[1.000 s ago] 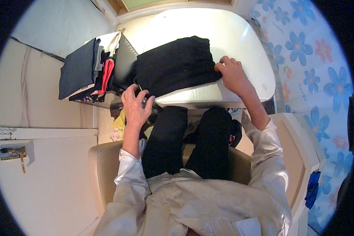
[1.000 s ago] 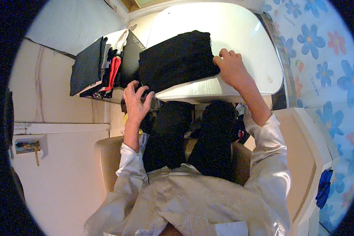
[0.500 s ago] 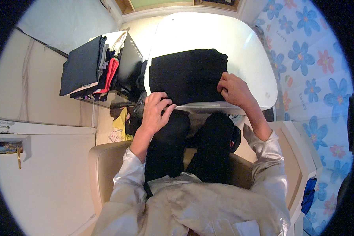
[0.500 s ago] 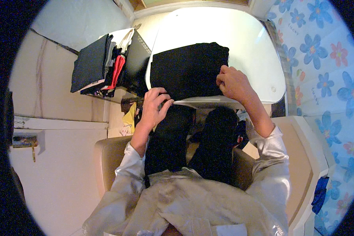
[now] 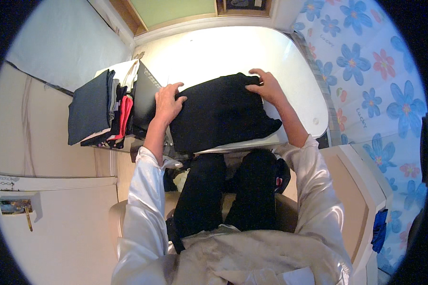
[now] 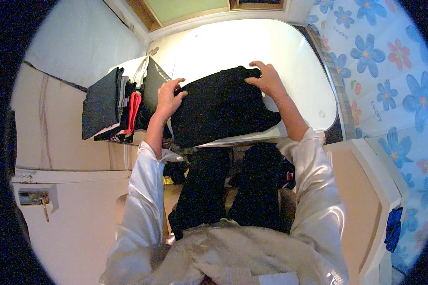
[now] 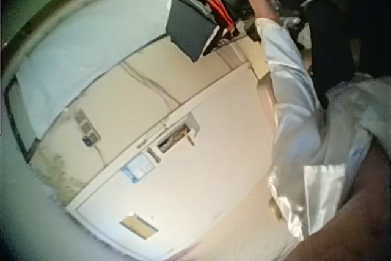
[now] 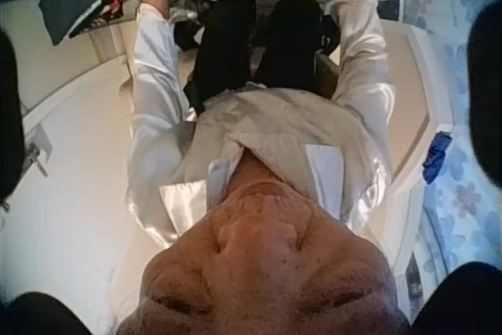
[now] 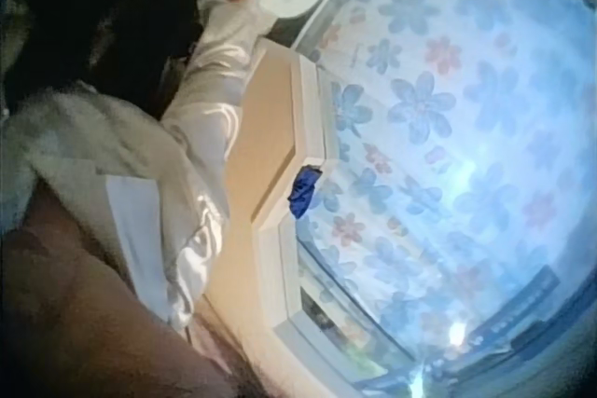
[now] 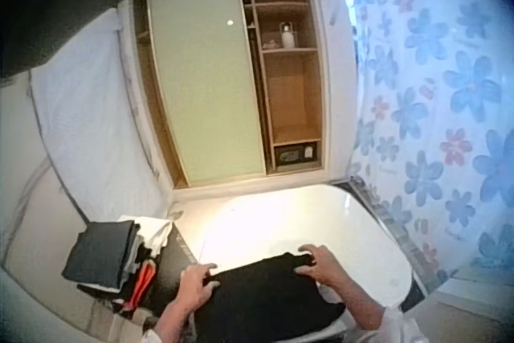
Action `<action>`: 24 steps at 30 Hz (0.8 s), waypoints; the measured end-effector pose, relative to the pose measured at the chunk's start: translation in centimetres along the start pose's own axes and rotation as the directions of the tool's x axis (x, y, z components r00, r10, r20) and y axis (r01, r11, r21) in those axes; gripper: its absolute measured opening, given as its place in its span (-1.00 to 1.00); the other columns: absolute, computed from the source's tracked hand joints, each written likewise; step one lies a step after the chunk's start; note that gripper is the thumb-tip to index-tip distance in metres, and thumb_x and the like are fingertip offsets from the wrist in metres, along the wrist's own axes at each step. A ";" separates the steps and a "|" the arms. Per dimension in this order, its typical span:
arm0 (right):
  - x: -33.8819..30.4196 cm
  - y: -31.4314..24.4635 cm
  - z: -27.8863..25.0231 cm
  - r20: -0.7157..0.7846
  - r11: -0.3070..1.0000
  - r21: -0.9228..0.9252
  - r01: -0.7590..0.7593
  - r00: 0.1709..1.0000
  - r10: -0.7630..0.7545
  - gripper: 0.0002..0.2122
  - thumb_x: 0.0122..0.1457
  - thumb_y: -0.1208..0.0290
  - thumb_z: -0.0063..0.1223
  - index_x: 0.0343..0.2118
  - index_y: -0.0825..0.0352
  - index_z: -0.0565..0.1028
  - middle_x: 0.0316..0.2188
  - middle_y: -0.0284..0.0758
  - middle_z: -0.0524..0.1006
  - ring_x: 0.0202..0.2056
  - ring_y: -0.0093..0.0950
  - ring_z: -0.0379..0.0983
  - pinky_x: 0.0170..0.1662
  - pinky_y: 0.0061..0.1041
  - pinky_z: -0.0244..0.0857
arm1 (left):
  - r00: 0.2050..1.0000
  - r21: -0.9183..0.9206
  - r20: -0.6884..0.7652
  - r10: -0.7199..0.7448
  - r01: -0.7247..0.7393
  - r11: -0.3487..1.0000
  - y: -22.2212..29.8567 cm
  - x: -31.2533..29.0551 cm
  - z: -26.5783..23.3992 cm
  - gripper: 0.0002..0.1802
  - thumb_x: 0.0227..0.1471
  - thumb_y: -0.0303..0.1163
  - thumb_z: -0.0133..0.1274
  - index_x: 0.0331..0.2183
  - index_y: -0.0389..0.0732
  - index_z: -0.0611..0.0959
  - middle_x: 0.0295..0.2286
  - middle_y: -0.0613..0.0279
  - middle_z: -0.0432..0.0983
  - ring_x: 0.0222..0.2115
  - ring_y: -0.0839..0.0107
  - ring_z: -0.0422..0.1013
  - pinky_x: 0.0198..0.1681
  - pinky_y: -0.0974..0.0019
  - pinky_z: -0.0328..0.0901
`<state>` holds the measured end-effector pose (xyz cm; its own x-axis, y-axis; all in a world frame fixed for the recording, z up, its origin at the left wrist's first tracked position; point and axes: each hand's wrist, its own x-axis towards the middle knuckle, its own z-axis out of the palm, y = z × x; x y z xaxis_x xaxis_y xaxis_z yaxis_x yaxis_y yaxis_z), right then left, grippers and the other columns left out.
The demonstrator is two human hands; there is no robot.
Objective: The person folds several garments by hand on a toilet lid and lap, including dark pants, a black top, and a patterned shirt. Each item is smoothed, folded into a compact rectangle, and stacked on the lid.
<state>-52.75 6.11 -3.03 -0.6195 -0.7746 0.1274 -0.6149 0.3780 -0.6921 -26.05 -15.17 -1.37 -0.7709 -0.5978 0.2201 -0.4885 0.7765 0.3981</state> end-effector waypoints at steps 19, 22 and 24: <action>-6.8 -0.9 -4.8 0.174 0.949 0.286 0.130 0.967 -0.185 -0.75 0.10 0.56 0.09 -0.13 0.23 0.47 -0.11 -0.45 0.50 -0.17 -0.57 0.43 -0.23 -0.62 0.28 | 0.893 -0.049 -0.096 0.440 -0.446 0.894 3.8 -9.2 -3.3 -0.95 -0.01 -0.49 0.12 -0.40 -0.14 0.60 -0.18 0.35 0.60 -0.04 0.22 0.39 0.26 -0.05 -0.02; -7.2 -0.4 -4.2 0.083 0.941 0.252 0.225 0.964 -0.252 -0.70 0.09 0.53 0.13 -0.09 0.20 0.47 -0.19 -0.40 0.53 -0.22 -0.51 0.46 -0.24 -0.55 0.32 | 0.902 -0.085 -0.098 0.420 -0.428 0.900 3.6 -9.4 -2.7 -0.96 0.04 -0.47 0.10 -0.38 -0.15 0.61 -0.20 0.33 0.60 -0.02 0.23 0.40 0.29 -0.06 -0.05; -7.3 -1.2 -4.0 0.037 0.931 0.188 0.313 0.945 -0.325 -0.68 0.06 0.52 0.17 -0.08 0.20 0.48 -0.20 -0.36 0.52 -0.23 -0.43 0.45 -0.22 -0.50 0.33 | 0.912 -0.113 -0.128 0.389 -0.403 0.908 3.6 -9.1 -3.1 -0.94 0.03 -0.47 0.11 -0.36 -0.16 0.62 -0.24 0.30 0.59 -0.03 0.23 0.41 0.29 -0.06 -0.05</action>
<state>-49.46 13.30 -0.27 -0.3678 -0.8735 0.3188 -0.6747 0.0147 -0.7380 -19.50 -7.58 0.84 -0.8407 -0.2692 0.4698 -0.0871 0.9236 0.3734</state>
